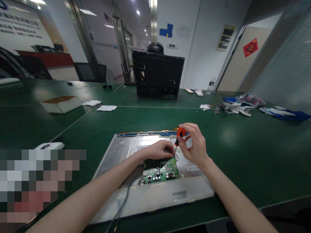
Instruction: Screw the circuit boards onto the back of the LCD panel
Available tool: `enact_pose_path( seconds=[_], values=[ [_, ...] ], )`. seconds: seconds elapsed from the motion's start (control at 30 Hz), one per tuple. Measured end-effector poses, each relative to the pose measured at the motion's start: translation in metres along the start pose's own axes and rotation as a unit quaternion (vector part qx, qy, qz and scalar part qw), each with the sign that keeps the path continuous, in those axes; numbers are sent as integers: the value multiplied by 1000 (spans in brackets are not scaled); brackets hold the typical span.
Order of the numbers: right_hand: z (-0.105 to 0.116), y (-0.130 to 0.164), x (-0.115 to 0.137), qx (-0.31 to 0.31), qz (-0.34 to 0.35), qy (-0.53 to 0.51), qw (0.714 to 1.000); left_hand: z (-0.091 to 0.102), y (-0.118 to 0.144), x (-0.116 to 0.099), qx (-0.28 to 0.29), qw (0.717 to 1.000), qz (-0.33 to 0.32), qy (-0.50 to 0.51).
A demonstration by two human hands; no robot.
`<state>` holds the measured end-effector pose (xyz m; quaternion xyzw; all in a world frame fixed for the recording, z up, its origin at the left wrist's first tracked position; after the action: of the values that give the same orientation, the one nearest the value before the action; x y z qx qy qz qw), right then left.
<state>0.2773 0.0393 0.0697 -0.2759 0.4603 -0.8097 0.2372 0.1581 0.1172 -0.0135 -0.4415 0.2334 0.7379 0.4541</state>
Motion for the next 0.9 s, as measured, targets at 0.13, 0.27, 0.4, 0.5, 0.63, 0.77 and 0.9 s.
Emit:
enact_pose_path(
  seconds=[0.13, 0.27, 0.4, 0.5, 0.63, 0.77, 0.9],
  values=[
    [-2, 4, -4, -20, -9, 5, 1000, 0, 0, 0, -2, 1000, 7, -7],
    [-4, 6, -6, -20, -30, -7, 999, 1, 0, 1, -3, 1000, 3, -5],
    [-4, 4, -3, -3, -16, -35, 999, 1, 0, 2, -1, 1000, 0, -13],
    [-2, 2, -2, 0, -9, -38, 999, 1, 0, 2, 0, 1000, -3, -6],
    [0, 1, 0, 2, -3, -15, 1000, 1, 0, 2, 1, 1000, -7, 2],
    [-1, 2, -2, -10, -7, -14, 1000, 1, 0, 1, -5, 1000, -3, 4],
    [-2, 2, -6, -29, -13, -35, 999, 0, 0, 1, 0, 1000, 18, 8]
  ],
)
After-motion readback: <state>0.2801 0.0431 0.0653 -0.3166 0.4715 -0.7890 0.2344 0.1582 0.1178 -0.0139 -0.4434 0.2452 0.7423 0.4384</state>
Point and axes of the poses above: each hand's wrist, its own y-axis away from the middle knuckle, its own z-axis out of the back of the hand, x = y × z, the point moved 5 cm from there along -y, towards the middle knuckle, and after that the axes turned 6 degrees about y, right-handed, at the moved point
